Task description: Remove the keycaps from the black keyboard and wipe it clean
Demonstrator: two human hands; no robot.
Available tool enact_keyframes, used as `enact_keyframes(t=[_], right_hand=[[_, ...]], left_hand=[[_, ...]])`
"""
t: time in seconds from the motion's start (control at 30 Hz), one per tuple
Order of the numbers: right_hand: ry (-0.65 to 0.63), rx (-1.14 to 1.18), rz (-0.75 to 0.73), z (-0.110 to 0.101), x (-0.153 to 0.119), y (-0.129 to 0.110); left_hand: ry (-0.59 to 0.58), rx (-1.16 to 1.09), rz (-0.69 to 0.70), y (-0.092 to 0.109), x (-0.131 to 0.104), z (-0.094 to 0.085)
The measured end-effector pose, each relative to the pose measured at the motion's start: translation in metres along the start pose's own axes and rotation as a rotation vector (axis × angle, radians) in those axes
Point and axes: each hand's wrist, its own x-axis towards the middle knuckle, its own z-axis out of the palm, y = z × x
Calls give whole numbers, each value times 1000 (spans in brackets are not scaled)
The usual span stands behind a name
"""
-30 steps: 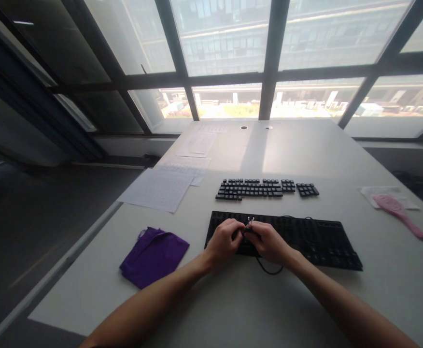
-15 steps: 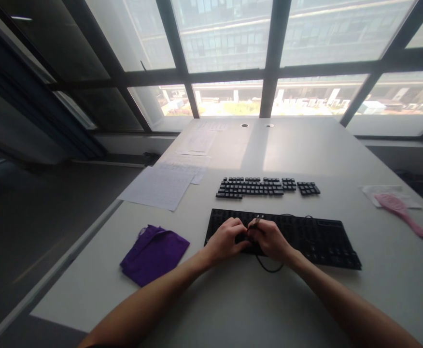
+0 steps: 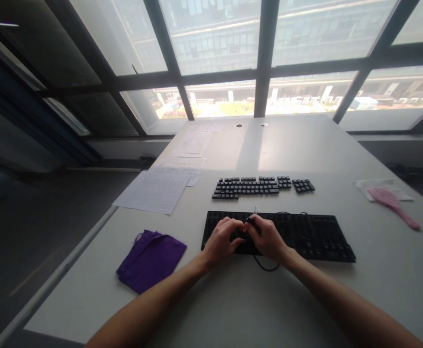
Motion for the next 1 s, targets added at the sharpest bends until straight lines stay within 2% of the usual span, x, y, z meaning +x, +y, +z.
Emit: enact_keyframes(t=[0.13, 0.23, 0.47, 0.6, 0.73, 0.8, 0.9, 1.0], right_hand=[[-14, 106, 129, 0, 1, 5], [-14, 157, 156, 0, 1, 8], [-20, 195, 133, -1, 2, 3], [26, 216, 154, 0, 4, 5], [58, 221, 159, 1, 5, 5], [58, 224, 154, 1, 5, 6], [52, 227, 150, 1, 5, 7], [52, 230, 148, 1, 4, 8]], left_hand=[[-34, 110, 97, 0, -1, 2], [-17, 135, 110, 1, -1, 2], [-20, 13, 78, -2, 2, -2], [43, -72, 9, 2, 8, -12], [159, -61, -77, 2, 31, -28], [177, -35, -82, -2, 48, -31], [123, 63, -72, -12, 75, -29], [65, 286, -12, -22, 98, -21]])
